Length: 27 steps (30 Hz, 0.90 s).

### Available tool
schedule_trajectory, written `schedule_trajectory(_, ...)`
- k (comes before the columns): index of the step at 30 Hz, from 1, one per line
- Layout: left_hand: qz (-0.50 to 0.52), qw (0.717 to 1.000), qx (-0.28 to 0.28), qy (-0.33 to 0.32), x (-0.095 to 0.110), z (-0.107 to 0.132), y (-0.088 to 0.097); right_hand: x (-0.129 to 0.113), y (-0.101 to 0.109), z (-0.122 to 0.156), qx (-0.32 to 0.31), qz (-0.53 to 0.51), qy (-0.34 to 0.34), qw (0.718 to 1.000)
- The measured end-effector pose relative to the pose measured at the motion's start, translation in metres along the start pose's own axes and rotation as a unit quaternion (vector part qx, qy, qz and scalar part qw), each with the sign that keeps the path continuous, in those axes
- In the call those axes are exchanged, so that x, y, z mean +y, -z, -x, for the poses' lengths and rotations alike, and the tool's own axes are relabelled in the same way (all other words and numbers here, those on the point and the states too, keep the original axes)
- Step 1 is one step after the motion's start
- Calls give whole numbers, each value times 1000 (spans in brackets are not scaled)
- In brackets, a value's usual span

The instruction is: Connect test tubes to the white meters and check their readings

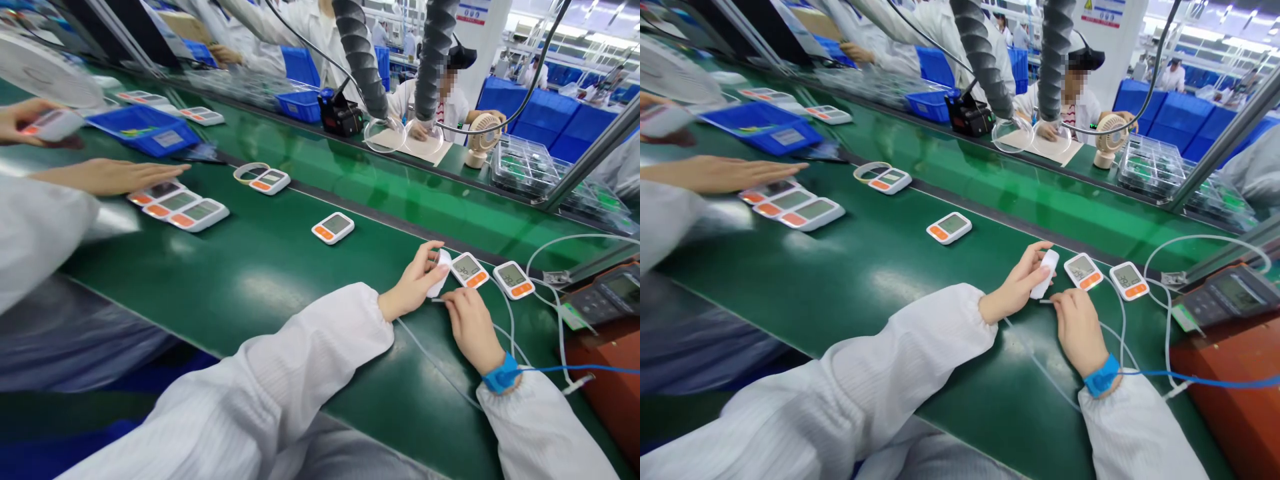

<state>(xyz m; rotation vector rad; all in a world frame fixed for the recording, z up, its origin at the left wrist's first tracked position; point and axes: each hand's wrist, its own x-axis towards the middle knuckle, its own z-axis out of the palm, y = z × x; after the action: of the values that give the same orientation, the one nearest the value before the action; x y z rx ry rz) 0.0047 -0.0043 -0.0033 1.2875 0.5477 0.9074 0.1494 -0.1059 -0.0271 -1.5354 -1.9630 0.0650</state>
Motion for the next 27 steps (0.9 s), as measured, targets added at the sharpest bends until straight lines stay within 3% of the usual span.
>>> schedule_trajectory(4, 116, 991, 8, 67, -8, 0, -5, -3, 2, 0, 82, -73, -75, 991)
schedule_trajectory(9, 164, 972, -77, 149, -13, 1, -12, -5, 4, 1, 108, -106, -91, 984)
schedule_trajectory(21, 97, 982, -95, 133, -6, 4, -12, -6, 9, -1, 146, -100, -120, 977)
schedule_trajectory(27, 84, 983, -110, 124, -4, 4, -12, -6, 10, -3, 132, -116, -97, 980)
